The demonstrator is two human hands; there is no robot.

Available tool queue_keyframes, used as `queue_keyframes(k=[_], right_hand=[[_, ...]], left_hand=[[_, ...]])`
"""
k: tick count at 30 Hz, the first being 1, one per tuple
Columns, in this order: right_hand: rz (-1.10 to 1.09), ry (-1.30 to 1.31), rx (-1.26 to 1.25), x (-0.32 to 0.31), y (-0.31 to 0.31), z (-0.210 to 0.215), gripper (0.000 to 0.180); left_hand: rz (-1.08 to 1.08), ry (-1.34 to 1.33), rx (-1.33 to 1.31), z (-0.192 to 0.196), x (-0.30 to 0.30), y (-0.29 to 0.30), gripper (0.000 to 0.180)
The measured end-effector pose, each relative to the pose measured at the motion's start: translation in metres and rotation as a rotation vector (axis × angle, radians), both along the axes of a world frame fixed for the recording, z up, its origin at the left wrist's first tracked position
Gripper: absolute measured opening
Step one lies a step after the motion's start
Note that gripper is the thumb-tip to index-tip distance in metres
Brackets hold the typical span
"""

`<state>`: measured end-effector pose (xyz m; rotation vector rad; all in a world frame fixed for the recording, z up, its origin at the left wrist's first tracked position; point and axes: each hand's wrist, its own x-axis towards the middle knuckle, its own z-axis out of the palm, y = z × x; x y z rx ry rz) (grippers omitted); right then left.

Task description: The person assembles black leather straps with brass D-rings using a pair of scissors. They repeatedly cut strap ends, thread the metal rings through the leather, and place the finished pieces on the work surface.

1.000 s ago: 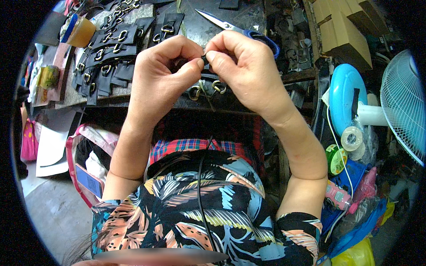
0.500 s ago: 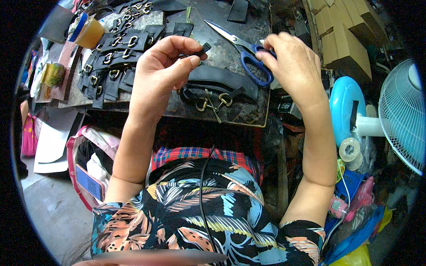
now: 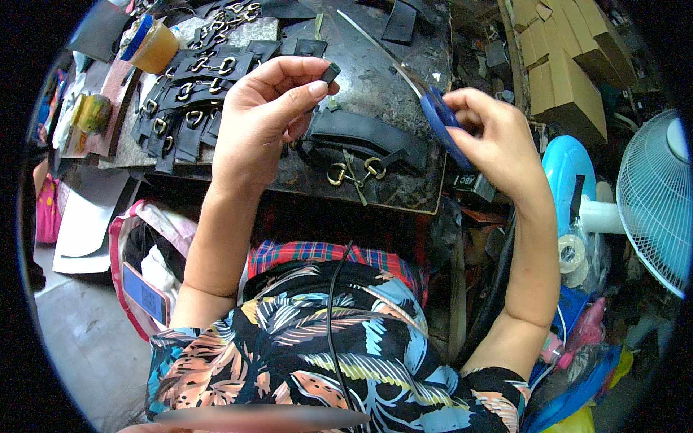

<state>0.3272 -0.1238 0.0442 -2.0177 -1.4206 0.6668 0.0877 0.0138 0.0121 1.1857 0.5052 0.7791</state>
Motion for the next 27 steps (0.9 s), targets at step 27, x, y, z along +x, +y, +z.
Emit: queue_keyframes(k=[27], right_hand=[[-0.032,0.460,-0.105,-0.029,-0.067,0.012,0.042]], left_hand=[[0.044,0.021,-0.002,0.008,0.008,-0.003,0.017]])
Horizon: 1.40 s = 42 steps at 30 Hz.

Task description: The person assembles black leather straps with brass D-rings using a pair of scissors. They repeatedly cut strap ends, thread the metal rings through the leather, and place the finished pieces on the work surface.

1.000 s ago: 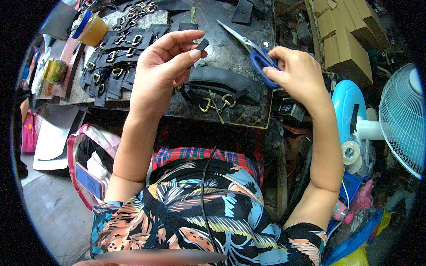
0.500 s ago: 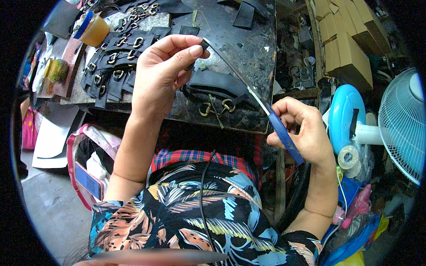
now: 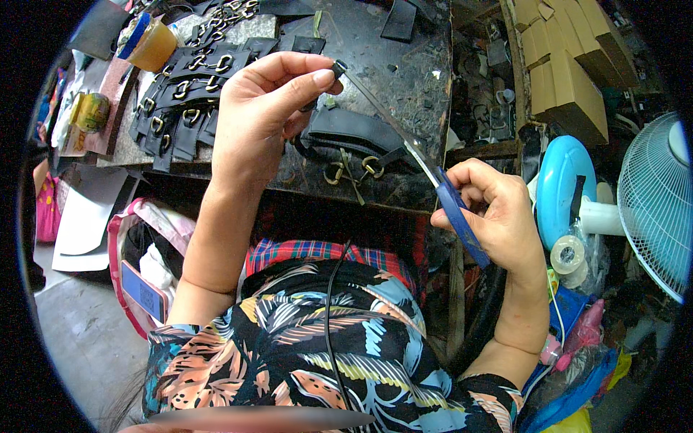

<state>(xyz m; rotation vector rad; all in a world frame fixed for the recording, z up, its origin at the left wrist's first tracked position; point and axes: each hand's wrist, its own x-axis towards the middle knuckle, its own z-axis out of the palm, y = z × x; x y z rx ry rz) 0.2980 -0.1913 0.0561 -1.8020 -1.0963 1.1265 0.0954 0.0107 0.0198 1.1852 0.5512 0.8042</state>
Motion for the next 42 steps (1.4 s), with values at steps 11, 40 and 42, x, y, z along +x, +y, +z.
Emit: queue_keyframes(k=[11,40,42], right_hand=[[0.115,-0.527,0.171,-0.004,0.001,0.003,0.042],[-0.080,0.213,0.497,-0.038,0.106,-0.030,0.049],[-0.068,0.252,0.497,-0.040,0.107,-0.031,0.048]], left_hand=[[-0.094,0.154,0.039,0.003,-0.001,0.007,0.017],[0.049,-0.591,-0.225,0.010,0.035,0.012,0.014],[0.084,-0.609,-0.330,0.006,0.033,0.009,0.013]])
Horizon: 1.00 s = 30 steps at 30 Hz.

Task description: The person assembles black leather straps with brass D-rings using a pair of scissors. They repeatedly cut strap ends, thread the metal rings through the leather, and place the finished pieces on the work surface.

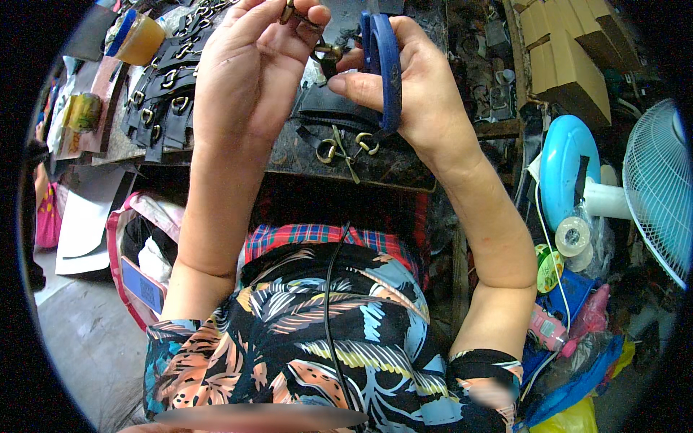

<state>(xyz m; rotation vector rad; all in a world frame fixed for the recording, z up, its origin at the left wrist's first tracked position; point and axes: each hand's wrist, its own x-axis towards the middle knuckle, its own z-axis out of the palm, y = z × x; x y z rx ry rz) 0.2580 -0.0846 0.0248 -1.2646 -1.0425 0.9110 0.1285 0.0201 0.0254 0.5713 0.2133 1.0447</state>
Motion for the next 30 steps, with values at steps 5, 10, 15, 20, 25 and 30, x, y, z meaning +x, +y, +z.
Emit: queue_keyframes(k=[5,10,15,20,25,30], right_hand=[[-0.063,-0.052,0.008,-0.003,0.001,-0.005,0.038],[-0.038,-0.090,-0.012,0.022,-0.009,0.002,0.040],[0.029,-0.224,-0.046,0.034,-0.002,-0.007,0.043],[0.047,-0.306,-0.017,0.037,-0.005,-0.003,0.043],[-0.011,-0.231,0.015,0.035,-0.002,-0.001,0.041],[-0.064,-0.186,0.051,0.034,-0.003,0.000,0.039]], left_hand=[[0.001,-0.015,-0.102,-0.005,-0.002,-0.003,0.013],[0.092,0.281,0.055,-0.017,-0.014,0.003,0.026],[0.375,0.725,1.095,-0.031,-0.013,0.000,0.025],[-0.018,0.688,0.876,-0.030,-0.012,-0.005,0.028],[-0.055,0.818,0.925,-0.022,-0.017,0.000,0.024],[0.024,1.016,1.186,-0.013,-0.024,0.001,0.028]])
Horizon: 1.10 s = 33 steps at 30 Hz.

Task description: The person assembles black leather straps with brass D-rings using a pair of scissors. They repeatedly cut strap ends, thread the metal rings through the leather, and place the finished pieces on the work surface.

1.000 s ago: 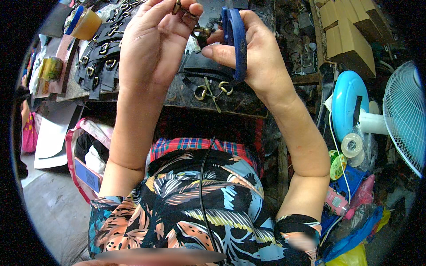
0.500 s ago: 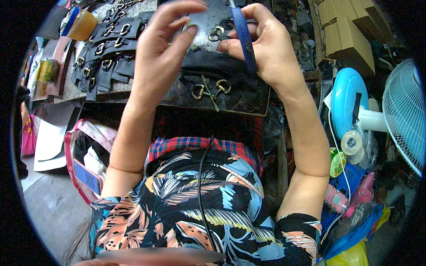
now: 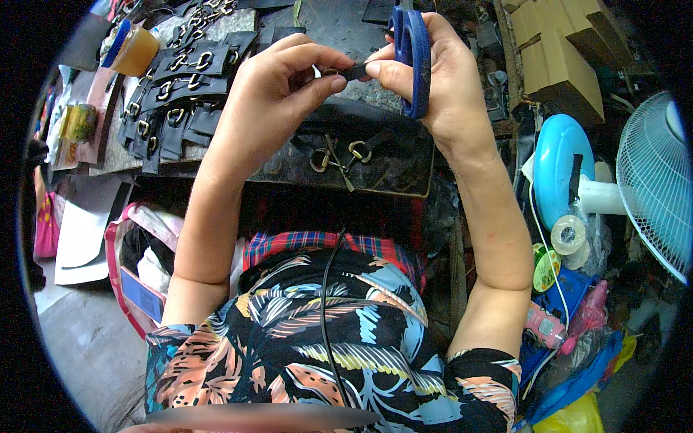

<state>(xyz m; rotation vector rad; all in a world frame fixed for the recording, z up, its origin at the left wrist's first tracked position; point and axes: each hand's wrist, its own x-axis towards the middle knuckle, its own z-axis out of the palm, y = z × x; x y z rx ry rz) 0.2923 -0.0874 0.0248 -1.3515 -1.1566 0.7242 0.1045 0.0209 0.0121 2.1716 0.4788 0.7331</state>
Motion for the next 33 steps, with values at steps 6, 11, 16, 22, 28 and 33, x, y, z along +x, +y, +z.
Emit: queue_keyframes(k=[6,11,16,22,28,33], right_hand=[[-0.052,0.032,0.047,-0.002,-0.002,0.001,0.040],[-0.117,0.021,0.007,-0.002,-0.005,0.002,0.038],[-0.079,0.004,0.037,-0.002,-0.007,0.005,0.037],[-0.022,0.042,0.023,0.002,-0.009,0.009,0.038],[-0.006,0.032,-0.038,-0.002,-0.010,0.007,0.038],[0.080,0.195,-0.061,-0.012,-0.009,0.008,0.045]], left_hand=[[0.060,-0.294,0.200,-0.005,0.016,0.000,0.044],[0.033,-0.329,-0.066,-0.003,0.015,0.000,0.036],[-0.066,-0.152,-0.353,0.003,0.008,-0.003,0.022],[-0.089,-0.091,-0.402,0.009,0.003,-0.004,0.018],[-0.062,-0.260,-0.345,0.009,0.006,-0.012,0.013],[-0.075,-0.109,-0.448,0.014,-0.004,-0.009,0.014]])
